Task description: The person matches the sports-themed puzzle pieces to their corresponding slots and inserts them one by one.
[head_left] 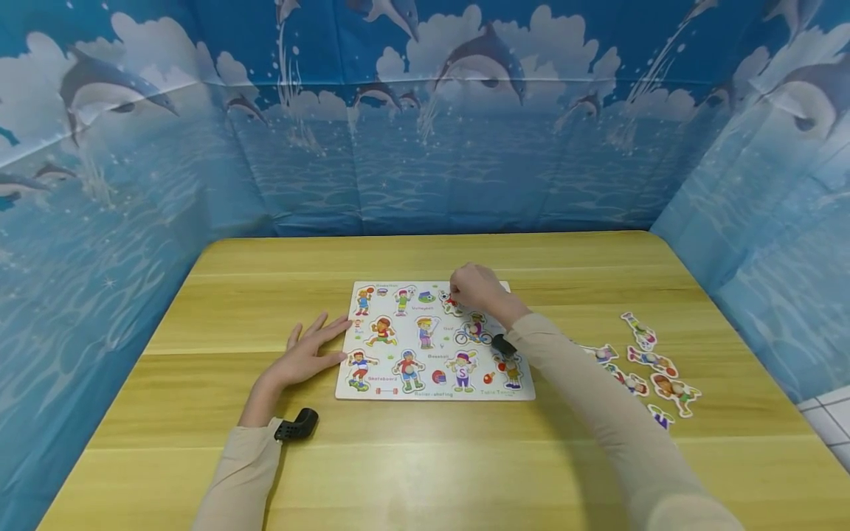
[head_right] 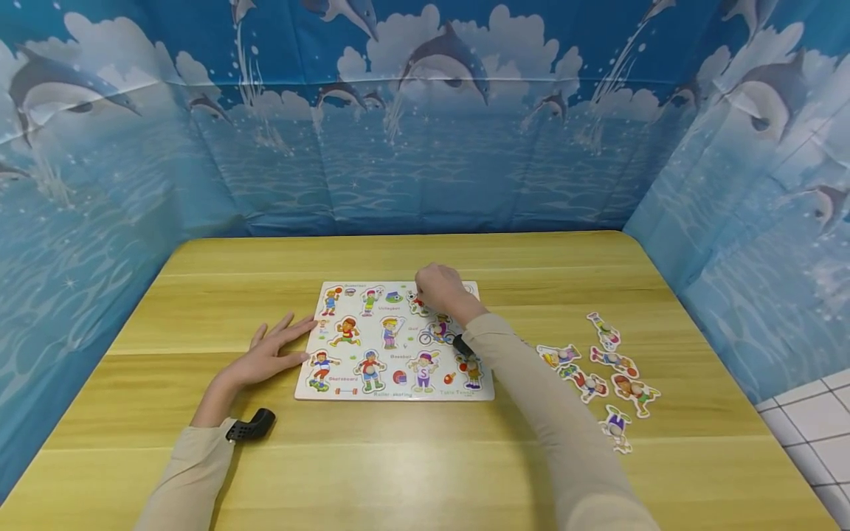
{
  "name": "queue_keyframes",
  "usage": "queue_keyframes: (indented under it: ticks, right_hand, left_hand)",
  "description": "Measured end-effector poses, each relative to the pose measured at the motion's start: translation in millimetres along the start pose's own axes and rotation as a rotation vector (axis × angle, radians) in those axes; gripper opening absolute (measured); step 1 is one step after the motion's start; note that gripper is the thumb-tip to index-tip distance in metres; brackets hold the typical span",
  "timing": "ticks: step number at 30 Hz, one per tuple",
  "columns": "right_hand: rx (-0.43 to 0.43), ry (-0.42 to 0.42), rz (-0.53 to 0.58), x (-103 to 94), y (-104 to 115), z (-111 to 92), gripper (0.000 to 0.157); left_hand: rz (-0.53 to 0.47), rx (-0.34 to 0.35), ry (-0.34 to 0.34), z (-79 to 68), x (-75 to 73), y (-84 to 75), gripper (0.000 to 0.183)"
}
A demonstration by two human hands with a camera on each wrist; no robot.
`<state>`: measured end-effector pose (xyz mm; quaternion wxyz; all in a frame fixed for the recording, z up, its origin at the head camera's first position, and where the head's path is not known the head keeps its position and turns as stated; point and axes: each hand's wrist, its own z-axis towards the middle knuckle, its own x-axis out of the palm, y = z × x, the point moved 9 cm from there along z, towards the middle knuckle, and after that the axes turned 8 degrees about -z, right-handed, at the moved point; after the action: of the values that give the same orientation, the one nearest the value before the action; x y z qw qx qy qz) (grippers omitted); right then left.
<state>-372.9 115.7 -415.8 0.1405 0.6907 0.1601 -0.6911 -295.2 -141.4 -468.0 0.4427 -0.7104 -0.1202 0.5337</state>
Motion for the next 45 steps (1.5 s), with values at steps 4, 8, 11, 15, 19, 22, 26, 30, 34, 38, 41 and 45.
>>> queue_keyframes:
  ticks: [4, 8, 11, 15, 19, 22, 26, 30, 34, 38, 41, 45]
  right_hand:
    - [0.002, -0.003, 0.007, 1.5, 0, 0, 0.049]
    - [0.015, 0.007, 0.025, 4.6, 0, 0, 0.049]
    - [0.037, 0.010, 0.029, 6.8, -2, 1, 0.050]
    - [0.052, 0.009, 0.037, 6.7, -4, 1, 0.050]
    - [0.050, 0.034, 0.060, 5.6, -5, -1, 0.041]
    - [0.031, 0.065, 0.094, 5.4, -6, -2, 0.026]
    - [-0.016, 0.069, 0.127, -0.2, -10, -7, 0.017]
    - [-0.046, 0.061, 0.167, -10.4, -15, -16, 0.023]
    - [-0.072, 0.062, 0.190, -18.5, -23, -26, 0.024]
    - [-0.090, 0.059, 0.184, -21.9, -31, -34, 0.023]
    - [-0.104, 0.055, 0.173, -23.2, -38, -41, 0.022]
    - [-0.141, 0.021, 0.145, -27.3, -48, -53, 0.020]
  left_hand:
    - [0.003, 0.000, 0.002, -0.5, 1.5, 0.5, 0.063]
    - [0.002, 0.000, -0.005, -1.5, 1.1, 0.9, 0.063]
    - [0.006, 0.006, -0.005, -1.2, 0.9, 0.6, 0.062]
    - [0.006, 0.005, -0.004, 0.1, 1.0, 0.8, 0.062]
    - [0.005, -0.001, -0.001, 0.6, 2.3, 0.8, 0.062]
    - [0.006, -0.001, 0.000, 0.8, 3.0, 0.6, 0.062]
    - [0.004, 0.002, 0.000, 0.5, 2.9, -0.1, 0.062]
    - [0.001, -0.007, -0.001, -0.1, 1.8, 1.0, 0.062]
    - [0.000, -0.017, 0.001, 0.4, 2.6, 1.6, 0.062]
    - [-0.001, -0.020, 0.002, 0.3, 3.6, 2.1, 0.062]
    - [-0.003, -0.021, 0.002, 0.1, 4.2, 1.9, 0.062]
    - [0.001, -0.022, 0.000, 0.5, 4.4, 1.1, 0.062]
